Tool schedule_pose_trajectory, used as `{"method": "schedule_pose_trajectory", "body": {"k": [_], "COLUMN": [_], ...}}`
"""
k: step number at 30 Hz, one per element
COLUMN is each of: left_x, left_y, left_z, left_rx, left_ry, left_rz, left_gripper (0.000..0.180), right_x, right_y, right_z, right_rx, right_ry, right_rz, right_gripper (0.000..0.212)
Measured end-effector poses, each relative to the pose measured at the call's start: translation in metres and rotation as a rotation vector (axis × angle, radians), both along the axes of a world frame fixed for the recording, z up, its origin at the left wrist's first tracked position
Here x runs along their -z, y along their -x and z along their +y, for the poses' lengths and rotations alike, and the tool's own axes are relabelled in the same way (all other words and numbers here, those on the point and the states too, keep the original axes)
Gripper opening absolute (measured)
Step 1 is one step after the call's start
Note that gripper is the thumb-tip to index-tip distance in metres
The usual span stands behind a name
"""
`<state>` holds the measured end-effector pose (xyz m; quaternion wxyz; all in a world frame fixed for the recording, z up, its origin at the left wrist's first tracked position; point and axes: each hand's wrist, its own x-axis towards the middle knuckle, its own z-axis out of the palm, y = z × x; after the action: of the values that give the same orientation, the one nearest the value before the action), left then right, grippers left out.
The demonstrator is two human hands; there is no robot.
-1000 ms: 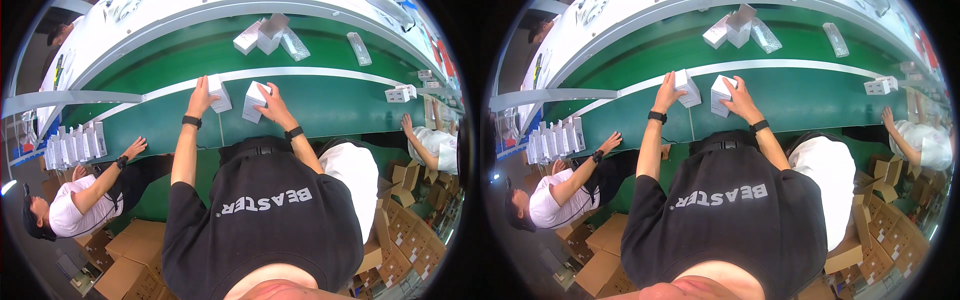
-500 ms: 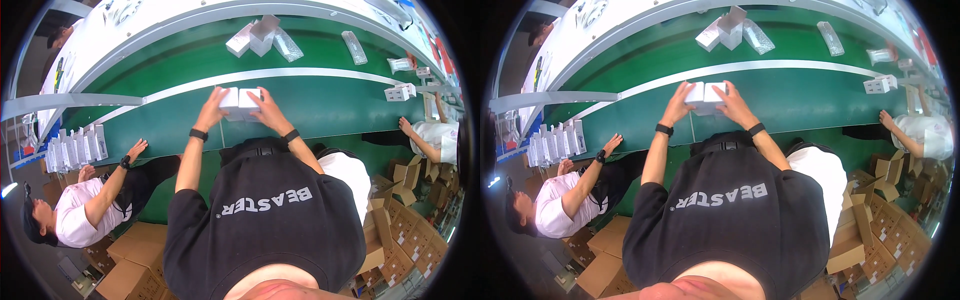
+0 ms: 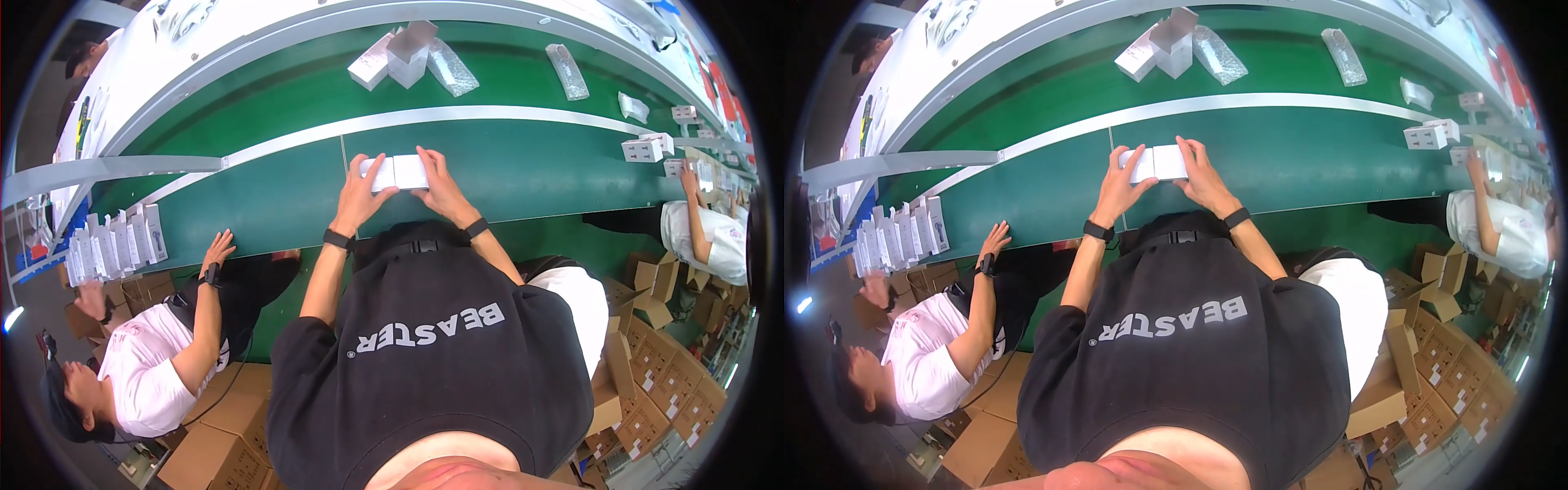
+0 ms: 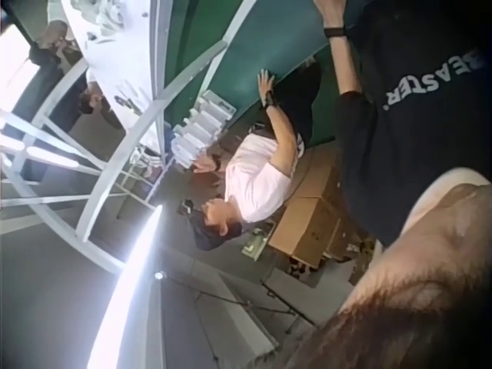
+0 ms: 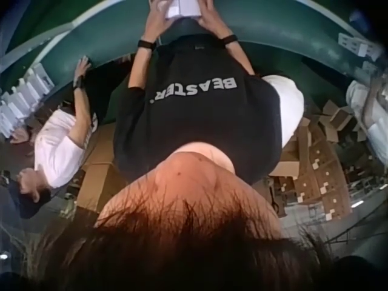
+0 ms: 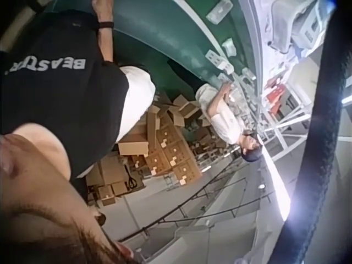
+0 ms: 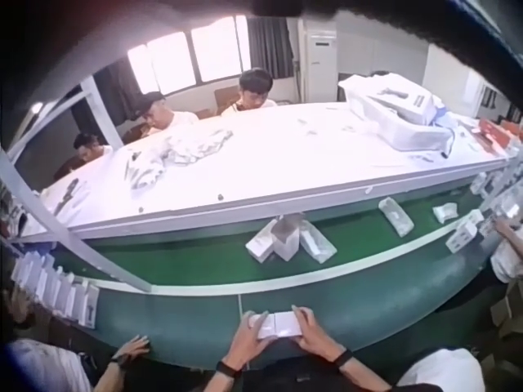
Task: The person picks up bubble-wrapped items, slides them into white boxes, and folds the lids closed. They then arrange these smaller boxes into a larger shipping carton before returning to the assembly line to pack more items.
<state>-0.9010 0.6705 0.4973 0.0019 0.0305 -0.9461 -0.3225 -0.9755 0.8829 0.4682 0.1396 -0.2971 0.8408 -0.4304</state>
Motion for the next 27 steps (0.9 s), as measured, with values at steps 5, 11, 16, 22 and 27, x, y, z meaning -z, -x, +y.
{"method": "schedule_pose_trajectory", "body": {"k": [5, 11, 16, 22, 27], "left_x": [0.0, 0.008, 0.004, 0.0, 0.007], "left_y": [-0.001, 0.003, 0.013, 0.029, 0.041], "left_z": [0.002, 0.007, 0.01, 0.014, 0.041], "left_rx": [-0.025, -0.08, -0.231, -0.484, -0.459], "left_ry": [-0.038, -0.051, -0.068, -1.092, -1.31], "left_rz": [-0.024, 0.122, 0.349, 0.374, 0.263], "left_gripper": [0.067, 0.057, 0.038, 0.018, 0.031], "right_x": [-0.003, -0.018, -0.02, -0.042, -0.02], "right_y": [0.002, 0.003, 0.009, 0.024, 0.026], "right_z": [0.004, 0.009, 0.013, -0.008, -0.037], "right_rx": [-0.035, -0.057, 0.016, 0.294, 0.199], "right_ry": [-0.023, 0.012, 0.069, 0.528, 0.642], "right_rz": [0.012, -0.013, 0.06, -0.436, -0.499], "right_gripper": [0.1, 0.097, 0.085, 0.03, 0.029]}}
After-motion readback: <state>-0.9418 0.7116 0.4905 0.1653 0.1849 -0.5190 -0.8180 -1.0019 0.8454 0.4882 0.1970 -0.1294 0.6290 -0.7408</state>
